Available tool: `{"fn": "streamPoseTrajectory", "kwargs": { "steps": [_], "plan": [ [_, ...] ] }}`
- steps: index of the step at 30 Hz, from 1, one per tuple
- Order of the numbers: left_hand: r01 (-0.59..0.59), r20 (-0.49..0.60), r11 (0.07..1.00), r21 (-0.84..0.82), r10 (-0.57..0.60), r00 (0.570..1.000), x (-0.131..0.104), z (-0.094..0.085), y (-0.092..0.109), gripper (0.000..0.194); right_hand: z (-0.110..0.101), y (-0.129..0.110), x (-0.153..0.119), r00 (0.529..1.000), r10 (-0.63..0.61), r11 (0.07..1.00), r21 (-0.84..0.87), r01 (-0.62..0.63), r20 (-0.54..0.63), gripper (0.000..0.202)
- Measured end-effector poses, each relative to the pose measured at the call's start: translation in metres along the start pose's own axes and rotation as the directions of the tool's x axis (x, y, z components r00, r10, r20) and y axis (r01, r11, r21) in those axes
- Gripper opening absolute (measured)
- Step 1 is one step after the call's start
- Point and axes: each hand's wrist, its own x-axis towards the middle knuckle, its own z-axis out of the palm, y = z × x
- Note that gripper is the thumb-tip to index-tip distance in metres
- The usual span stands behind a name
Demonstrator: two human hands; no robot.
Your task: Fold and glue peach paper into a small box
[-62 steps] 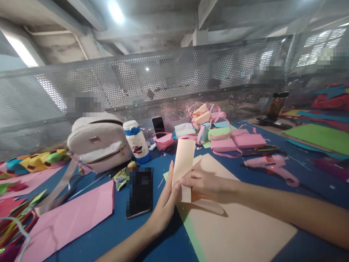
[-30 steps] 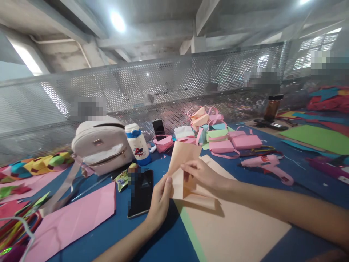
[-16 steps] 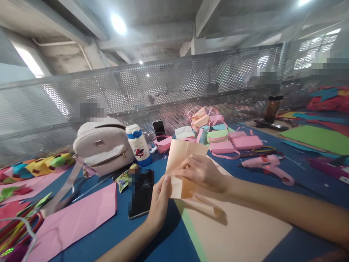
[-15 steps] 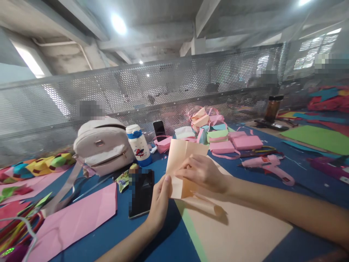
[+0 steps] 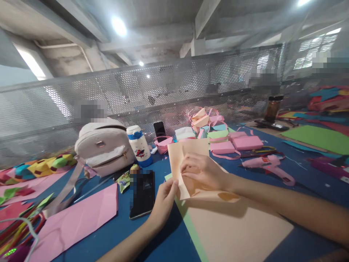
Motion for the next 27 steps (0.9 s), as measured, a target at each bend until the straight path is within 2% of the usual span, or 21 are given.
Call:
{"fn": "streamPoseTrajectory", "kwargs": {
  "steps": [7, 12, 14, 19, 24, 27],
  "plan": [
    [0.004, -0.037, 0.997, -0.078, -0.007, 0.999, 0.007, 0.000, 0.000, 0.054, -0.010, 0.020, 0.005, 0.986, -0.034, 0.977, -0.201, 0.067, 0.164, 0.011],
    [-0.001, -0.029, 0.991, -0.137, -0.003, 1.000, 0.007, 0.000, 0.001, 0.047, -0.010, 0.025, 0.005, 0.986, 0.016, 0.965, -0.261, 0.028, 0.167, 0.009],
    [0.009, -0.017, 0.988, -0.153, -0.012, 1.000, 0.006, 0.000, 0.000, 0.044, -0.008, 0.027, 0.004, 0.986, 0.001, 0.964, -0.263, 0.043, 0.166, 0.010],
    [0.133, 0.027, 0.934, -0.330, -0.131, 0.991, 0.006, 0.001, -0.004, 0.038, -0.007, 0.032, 0.005, 0.970, -0.122, 0.936, -0.300, 0.182, 0.209, 0.016],
    [0.164, 0.031, 0.881, -0.445, -0.168, 0.985, 0.003, 0.008, 0.005, 0.037, -0.003, 0.031, 0.005, 0.897, -0.357, 0.808, -0.394, 0.437, 0.262, 0.018],
    [0.182, 0.045, 0.880, -0.440, -0.180, 0.983, 0.000, 0.011, 0.007, 0.040, 0.001, 0.029, 0.001, 0.895, -0.361, 0.805, -0.398, 0.441, 0.261, 0.016]
  ]
}}
